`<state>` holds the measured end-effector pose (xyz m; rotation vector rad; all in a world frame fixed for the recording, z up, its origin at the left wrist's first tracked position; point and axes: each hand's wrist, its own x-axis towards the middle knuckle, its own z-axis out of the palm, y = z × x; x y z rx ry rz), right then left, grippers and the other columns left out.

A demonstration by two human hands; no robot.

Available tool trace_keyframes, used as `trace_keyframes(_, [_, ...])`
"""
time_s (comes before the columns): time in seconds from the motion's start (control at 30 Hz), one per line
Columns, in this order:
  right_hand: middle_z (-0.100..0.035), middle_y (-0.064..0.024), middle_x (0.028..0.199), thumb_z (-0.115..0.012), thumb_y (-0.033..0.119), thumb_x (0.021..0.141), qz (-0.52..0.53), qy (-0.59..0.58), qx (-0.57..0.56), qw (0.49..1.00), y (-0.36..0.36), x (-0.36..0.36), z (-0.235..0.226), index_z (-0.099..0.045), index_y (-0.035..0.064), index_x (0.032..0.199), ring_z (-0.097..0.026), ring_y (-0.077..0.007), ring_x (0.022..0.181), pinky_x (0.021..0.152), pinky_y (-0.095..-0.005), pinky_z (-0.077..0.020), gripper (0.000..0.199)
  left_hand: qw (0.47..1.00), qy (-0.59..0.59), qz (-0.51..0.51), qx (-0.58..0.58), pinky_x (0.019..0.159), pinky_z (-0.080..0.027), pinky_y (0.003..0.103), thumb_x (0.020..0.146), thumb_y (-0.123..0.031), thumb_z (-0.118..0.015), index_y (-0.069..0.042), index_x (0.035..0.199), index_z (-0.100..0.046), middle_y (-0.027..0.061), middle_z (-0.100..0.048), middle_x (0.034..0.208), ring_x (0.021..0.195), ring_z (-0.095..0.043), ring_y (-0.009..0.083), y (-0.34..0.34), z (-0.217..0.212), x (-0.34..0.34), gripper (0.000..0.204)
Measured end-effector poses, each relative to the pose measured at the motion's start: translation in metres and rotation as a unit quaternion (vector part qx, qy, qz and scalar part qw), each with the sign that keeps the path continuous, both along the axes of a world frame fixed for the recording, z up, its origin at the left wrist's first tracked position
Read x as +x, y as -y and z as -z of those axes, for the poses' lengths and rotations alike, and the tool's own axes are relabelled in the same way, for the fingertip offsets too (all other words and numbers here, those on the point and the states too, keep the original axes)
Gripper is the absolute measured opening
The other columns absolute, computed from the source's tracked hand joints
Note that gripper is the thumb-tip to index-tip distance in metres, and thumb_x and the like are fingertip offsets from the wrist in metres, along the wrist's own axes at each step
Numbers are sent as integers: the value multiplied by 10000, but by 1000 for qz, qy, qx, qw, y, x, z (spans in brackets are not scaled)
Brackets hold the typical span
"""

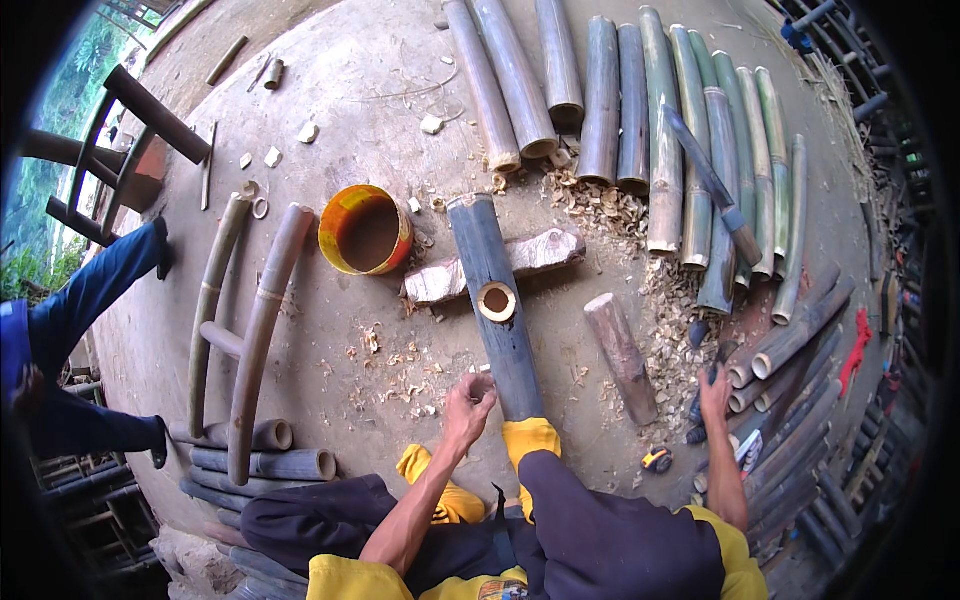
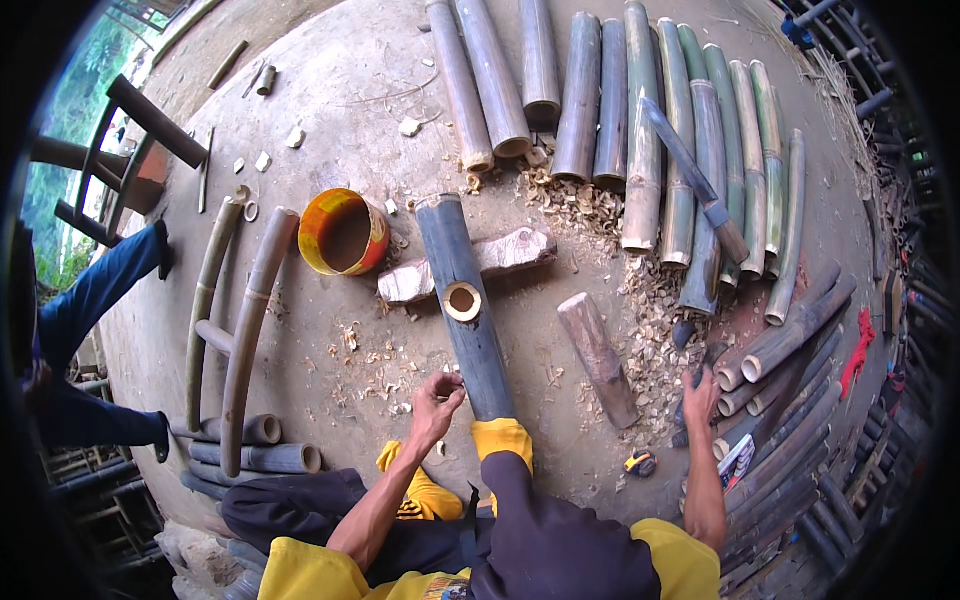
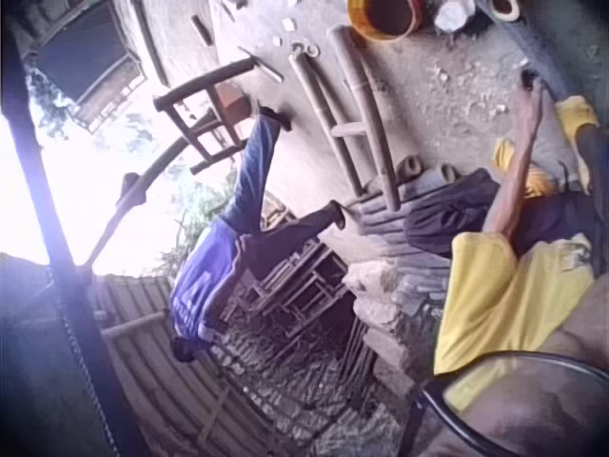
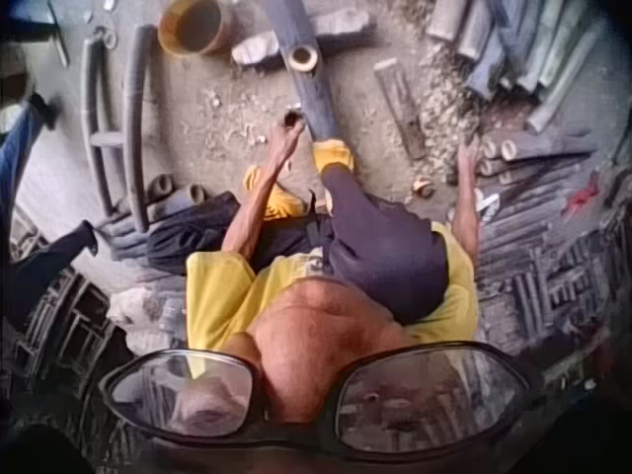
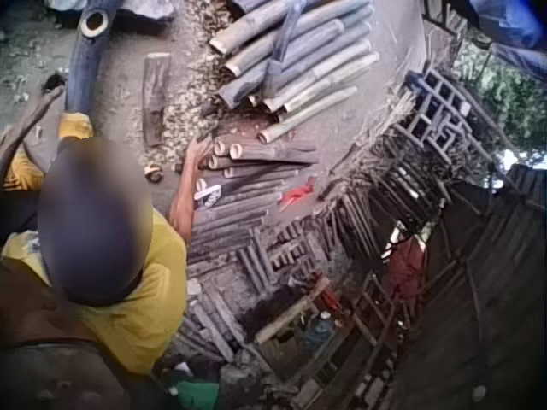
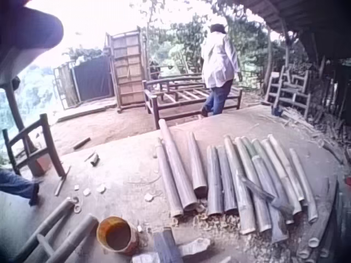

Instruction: The person constructs a bamboo structure by carving a hole into a segment of bamboo using a knife, measuring the bamboo with a tape measure, and fitting other bamboo segments into the carved hole while using a mallet.

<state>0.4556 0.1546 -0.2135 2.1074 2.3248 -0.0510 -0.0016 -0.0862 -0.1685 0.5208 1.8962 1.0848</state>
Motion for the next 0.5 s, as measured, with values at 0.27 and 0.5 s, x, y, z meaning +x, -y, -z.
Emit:
trace_keyframes(0.27, [-527,-275,1162,-675,203,737,136,-65,-16,988,4,1,24,-355,36,1330,-523,-412,1051,913,-472,-387,695,1000,0,23,6,669,-498,292,759,-107,-633,6,952,-611,90,-653,794,699,-613,150,-8,-10,-9,225])
trace_keyframes(0.5, [-598,-129,739,-632,158,726,235,-364,-79,898,65,-12,-33,-550,-42,956,-589,-245,645,597,-344,-479,316,999,-4,-2,43,695,-502,282,766,-129,-644,3,966,-623,80,-658,834,746,-620,144,-3,-27,-5,241])
